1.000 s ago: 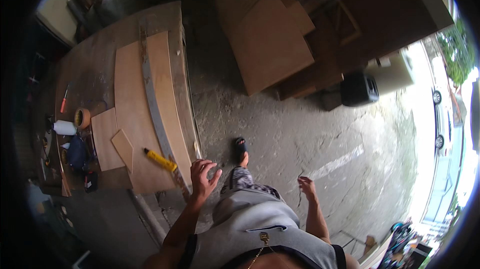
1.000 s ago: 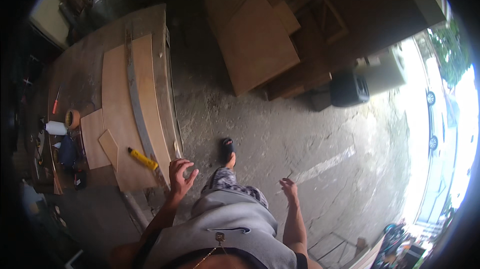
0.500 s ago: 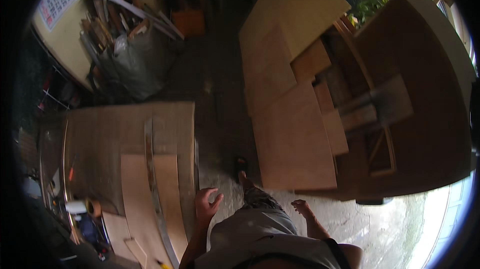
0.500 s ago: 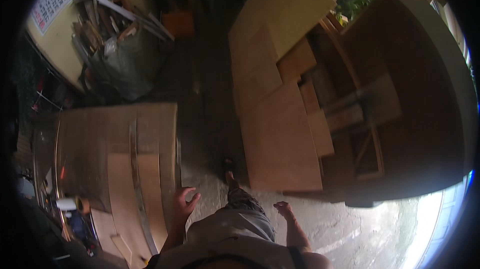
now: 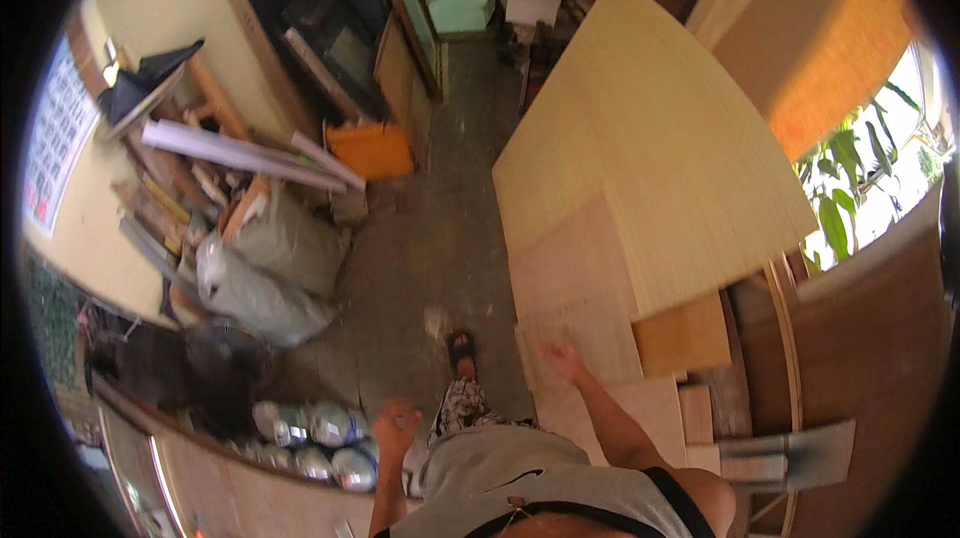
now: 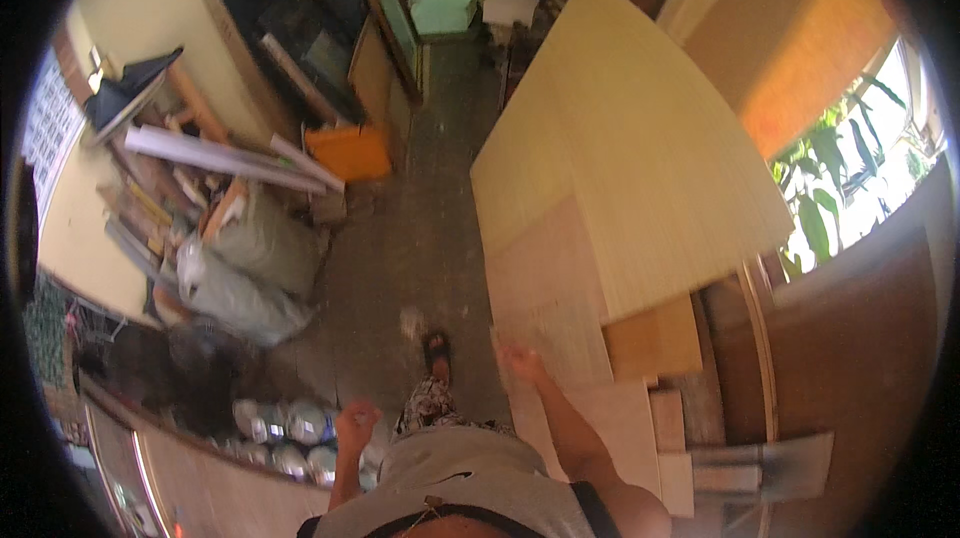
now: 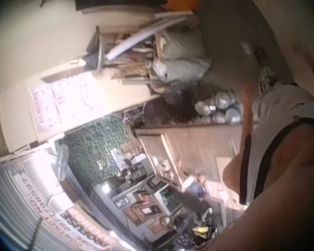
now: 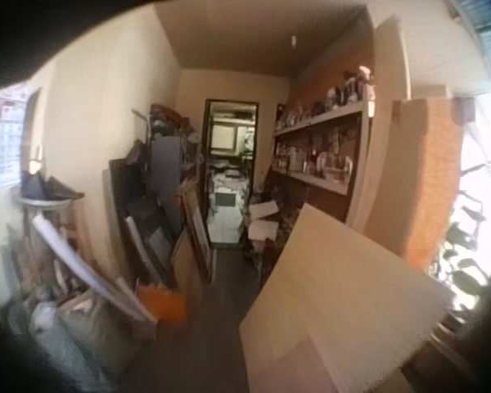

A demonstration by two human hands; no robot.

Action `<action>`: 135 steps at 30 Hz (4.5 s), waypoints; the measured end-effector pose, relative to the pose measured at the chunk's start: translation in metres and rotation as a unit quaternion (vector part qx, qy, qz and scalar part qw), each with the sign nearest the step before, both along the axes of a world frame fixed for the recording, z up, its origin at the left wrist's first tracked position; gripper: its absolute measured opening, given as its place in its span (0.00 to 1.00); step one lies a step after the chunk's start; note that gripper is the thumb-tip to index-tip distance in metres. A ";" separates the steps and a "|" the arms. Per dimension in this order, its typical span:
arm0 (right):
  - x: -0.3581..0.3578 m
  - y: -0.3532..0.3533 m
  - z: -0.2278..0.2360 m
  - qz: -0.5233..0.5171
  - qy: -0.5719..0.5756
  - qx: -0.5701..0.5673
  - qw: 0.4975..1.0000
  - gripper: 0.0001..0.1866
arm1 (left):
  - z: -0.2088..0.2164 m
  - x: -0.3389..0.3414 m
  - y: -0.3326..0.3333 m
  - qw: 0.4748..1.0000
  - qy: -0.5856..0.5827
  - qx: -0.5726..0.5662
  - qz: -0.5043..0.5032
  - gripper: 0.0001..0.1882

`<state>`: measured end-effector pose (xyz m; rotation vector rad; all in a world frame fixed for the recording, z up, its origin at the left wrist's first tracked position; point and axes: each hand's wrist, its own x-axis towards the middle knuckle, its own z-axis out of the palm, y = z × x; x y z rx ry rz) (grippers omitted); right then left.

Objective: The person measures and cuts a piece of plywood using a utility knife and ruler, then retrieves a hammer and nails. They nail a triangular wooden piece to a larger board on the workbench, repeatedly hammering nails into the wood.

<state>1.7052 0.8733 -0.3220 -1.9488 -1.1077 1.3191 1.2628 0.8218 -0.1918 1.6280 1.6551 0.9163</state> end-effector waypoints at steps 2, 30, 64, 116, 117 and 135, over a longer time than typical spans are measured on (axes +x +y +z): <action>0.009 0.043 -0.010 0.002 0.010 -0.079 0.997 0.20 | 0.012 0.001 0.092 0.999 -0.004 -0.034 -0.031 0.12; 0.216 1.175 0.204 -0.128 -0.053 0.289 0.947 0.08 | -0.095 0.092 1.142 0.958 0.098 -0.239 -0.126 0.13; 0.443 1.562 0.310 -0.539 -0.547 -0.008 0.640 0.13 | 0.358 1.101 2.325 0.818 0.009 0.286 -0.499 0.32; -0.101 1.182 0.414 -0.699 -0.534 -0.225 0.420 0.16 | 0.210 0.566 1.262 -0.017 0.259 -0.702 -0.664 0.42; -0.115 1.152 0.411 -0.702 -0.536 -0.234 0.407 0.17 | 0.205 0.556 1.223 -0.043 0.265 -0.725 -0.634 0.42; -0.263 0.553 0.337 -0.892 -0.422 -0.118 0.112 0.22 | 0.159 0.382 0.595 -0.043 0.333 -0.671 -0.660 0.19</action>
